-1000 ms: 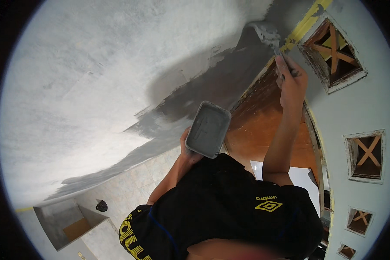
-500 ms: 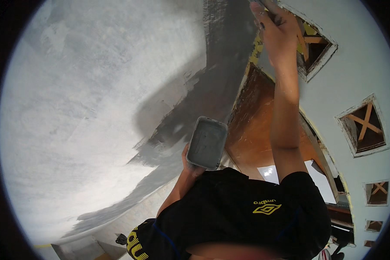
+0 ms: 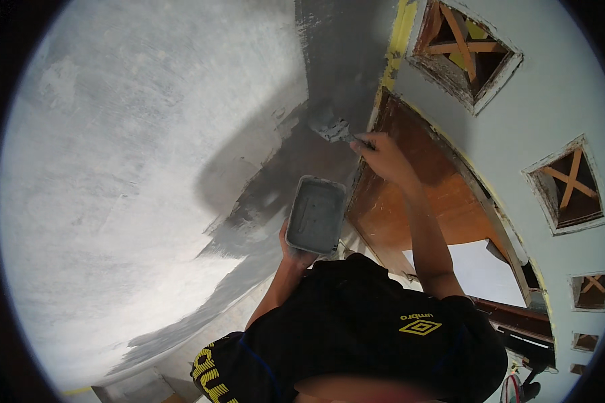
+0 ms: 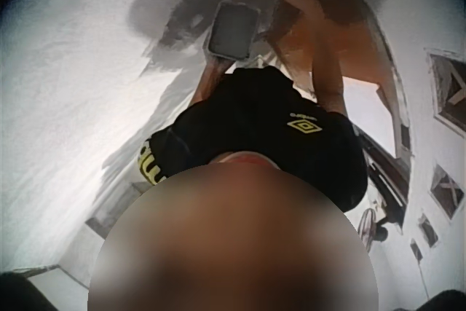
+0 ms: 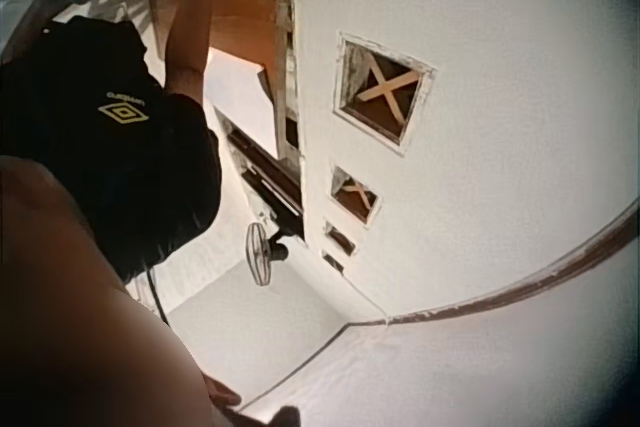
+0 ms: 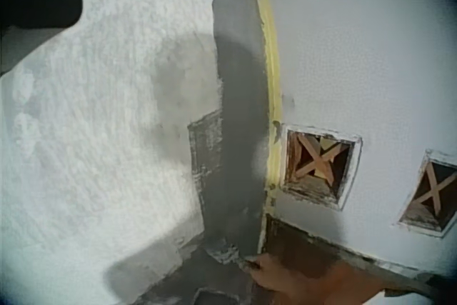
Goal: The person applies grey plaster to a wall using a putty knife.
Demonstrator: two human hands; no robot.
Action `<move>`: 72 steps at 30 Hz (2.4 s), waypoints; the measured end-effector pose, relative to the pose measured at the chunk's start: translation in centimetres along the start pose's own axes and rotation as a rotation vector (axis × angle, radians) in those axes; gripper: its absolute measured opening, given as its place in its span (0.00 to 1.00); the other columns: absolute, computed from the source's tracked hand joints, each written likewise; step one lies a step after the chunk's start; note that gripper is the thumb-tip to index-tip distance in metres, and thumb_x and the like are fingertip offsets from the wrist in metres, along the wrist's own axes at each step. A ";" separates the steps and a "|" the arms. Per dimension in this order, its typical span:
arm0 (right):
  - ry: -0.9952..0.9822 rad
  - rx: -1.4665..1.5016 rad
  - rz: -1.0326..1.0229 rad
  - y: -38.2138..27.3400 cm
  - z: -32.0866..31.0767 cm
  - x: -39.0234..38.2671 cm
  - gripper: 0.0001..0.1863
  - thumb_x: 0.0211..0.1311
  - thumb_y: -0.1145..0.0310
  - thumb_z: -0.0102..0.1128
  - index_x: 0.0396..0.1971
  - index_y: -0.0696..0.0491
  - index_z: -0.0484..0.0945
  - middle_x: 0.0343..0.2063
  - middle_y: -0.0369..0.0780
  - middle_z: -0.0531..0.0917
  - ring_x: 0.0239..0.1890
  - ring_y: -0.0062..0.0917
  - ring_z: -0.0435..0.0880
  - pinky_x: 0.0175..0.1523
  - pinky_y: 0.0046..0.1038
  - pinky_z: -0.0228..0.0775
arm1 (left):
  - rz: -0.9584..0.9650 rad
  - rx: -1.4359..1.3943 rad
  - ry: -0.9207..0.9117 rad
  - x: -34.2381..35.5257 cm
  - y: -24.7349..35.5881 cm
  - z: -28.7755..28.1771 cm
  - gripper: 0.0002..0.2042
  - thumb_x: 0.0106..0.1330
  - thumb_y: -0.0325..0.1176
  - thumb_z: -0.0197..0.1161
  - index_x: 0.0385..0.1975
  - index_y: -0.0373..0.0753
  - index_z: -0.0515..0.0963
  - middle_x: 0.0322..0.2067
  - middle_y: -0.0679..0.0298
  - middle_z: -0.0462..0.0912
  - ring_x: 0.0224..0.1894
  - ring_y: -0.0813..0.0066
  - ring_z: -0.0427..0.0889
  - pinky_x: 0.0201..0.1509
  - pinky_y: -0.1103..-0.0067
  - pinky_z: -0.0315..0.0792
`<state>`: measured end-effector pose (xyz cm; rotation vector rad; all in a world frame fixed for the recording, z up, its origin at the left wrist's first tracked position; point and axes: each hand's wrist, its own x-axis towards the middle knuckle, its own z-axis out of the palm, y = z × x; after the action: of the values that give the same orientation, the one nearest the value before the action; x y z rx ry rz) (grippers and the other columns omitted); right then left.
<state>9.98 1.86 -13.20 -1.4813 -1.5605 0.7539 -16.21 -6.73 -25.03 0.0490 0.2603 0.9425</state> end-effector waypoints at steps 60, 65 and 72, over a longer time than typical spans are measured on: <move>0.384 0.276 -0.306 -15.5 -5.8 5.0 0.20 0.70 0.62 0.61 0.23 0.60 0.73 0.15 0.31 0.63 0.20 0.14 0.60 0.27 0.26 0.55 | -0.001 -0.028 -0.114 6.7 -3.4 0.9 0.34 0.70 0.58 0.48 0.70 0.40 0.66 0.67 0.53 0.71 0.66 0.51 0.73 0.68 0.54 0.69; 0.519 0.367 -0.595 -19.6 -7.3 8.4 0.21 0.71 0.61 0.60 0.21 0.60 0.71 0.14 0.30 0.64 0.21 0.14 0.60 0.27 0.26 0.55 | -0.021 -0.022 -0.188 6.2 -3.2 2.2 0.34 0.71 0.57 0.46 0.70 0.40 0.65 0.67 0.52 0.71 0.65 0.50 0.74 0.66 0.54 0.71; 0.654 0.104 -0.785 -28.4 -13.2 11.9 0.21 0.75 0.62 0.55 0.26 0.64 0.69 0.18 0.34 0.61 0.23 0.18 0.58 0.29 0.31 0.54 | 0.004 0.105 -0.144 6.1 -3.4 3.7 0.35 0.70 0.58 0.47 0.71 0.40 0.65 0.68 0.52 0.69 0.66 0.50 0.73 0.68 0.53 0.70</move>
<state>8.34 8.55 19.60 -0.7880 -1.3762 -0.1091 -9.23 -3.54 -23.22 0.2127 0.1765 0.9244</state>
